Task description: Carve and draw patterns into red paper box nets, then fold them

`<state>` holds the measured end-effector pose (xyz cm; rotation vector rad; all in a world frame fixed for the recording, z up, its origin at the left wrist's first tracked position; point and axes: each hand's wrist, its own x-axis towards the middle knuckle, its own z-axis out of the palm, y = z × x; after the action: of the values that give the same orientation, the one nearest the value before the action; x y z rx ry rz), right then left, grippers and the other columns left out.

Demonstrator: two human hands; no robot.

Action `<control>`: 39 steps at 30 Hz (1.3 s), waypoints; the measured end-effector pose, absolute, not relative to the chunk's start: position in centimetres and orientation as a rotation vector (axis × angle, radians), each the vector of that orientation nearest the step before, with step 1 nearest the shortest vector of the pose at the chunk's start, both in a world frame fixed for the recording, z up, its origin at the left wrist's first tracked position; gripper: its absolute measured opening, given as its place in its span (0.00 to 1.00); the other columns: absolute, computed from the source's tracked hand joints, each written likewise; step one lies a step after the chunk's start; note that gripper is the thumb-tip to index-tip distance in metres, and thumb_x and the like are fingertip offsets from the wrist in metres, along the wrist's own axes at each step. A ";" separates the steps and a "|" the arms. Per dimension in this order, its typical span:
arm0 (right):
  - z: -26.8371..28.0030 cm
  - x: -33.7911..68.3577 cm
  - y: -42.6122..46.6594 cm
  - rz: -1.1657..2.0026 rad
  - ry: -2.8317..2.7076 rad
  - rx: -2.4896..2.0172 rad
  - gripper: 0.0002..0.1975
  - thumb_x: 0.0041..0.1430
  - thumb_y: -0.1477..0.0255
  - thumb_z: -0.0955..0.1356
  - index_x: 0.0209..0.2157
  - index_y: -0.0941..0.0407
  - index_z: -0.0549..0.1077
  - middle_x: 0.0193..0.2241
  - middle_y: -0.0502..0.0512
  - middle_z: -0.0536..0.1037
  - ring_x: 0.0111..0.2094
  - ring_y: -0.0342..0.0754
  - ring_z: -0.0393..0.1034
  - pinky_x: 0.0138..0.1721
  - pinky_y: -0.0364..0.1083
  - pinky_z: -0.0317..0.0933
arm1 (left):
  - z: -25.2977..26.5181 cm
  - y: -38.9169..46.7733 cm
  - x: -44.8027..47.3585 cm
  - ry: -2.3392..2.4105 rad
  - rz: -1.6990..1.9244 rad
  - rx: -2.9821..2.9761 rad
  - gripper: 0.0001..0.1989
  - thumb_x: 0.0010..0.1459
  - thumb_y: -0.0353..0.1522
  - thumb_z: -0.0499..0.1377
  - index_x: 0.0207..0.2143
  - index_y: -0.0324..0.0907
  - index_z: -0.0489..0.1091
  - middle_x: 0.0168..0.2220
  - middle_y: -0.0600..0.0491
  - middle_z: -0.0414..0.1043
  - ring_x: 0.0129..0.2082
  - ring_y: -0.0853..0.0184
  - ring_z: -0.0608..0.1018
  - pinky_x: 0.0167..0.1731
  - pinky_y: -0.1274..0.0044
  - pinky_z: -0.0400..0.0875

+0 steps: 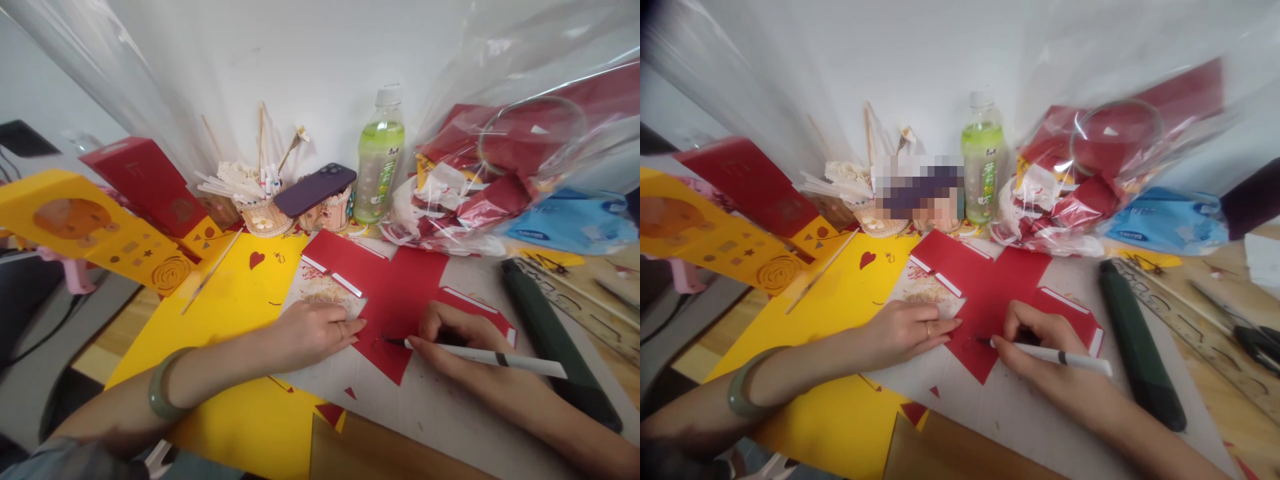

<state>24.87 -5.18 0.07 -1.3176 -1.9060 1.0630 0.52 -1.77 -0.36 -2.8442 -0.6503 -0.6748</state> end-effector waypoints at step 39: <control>0.0 24.6 -5.0 1.061 -1.913 -1.325 0.14 0.57 0.62 0.65 0.22 0.54 0.63 0.19 0.47 0.65 0.20 0.42 0.56 0.19 0.41 0.50 | -0.3 -1.8 0.4 -0.673 -0.658 -2.878 0.16 0.66 0.34 0.46 0.41 0.38 0.73 0.25 0.55 0.71 0.24 0.72 0.75 0.24 0.82 0.72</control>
<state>24.55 -4.99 0.02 -1.3250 -1.9126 1.0610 0.43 -1.79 -0.25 -2.8777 -0.6726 -0.6583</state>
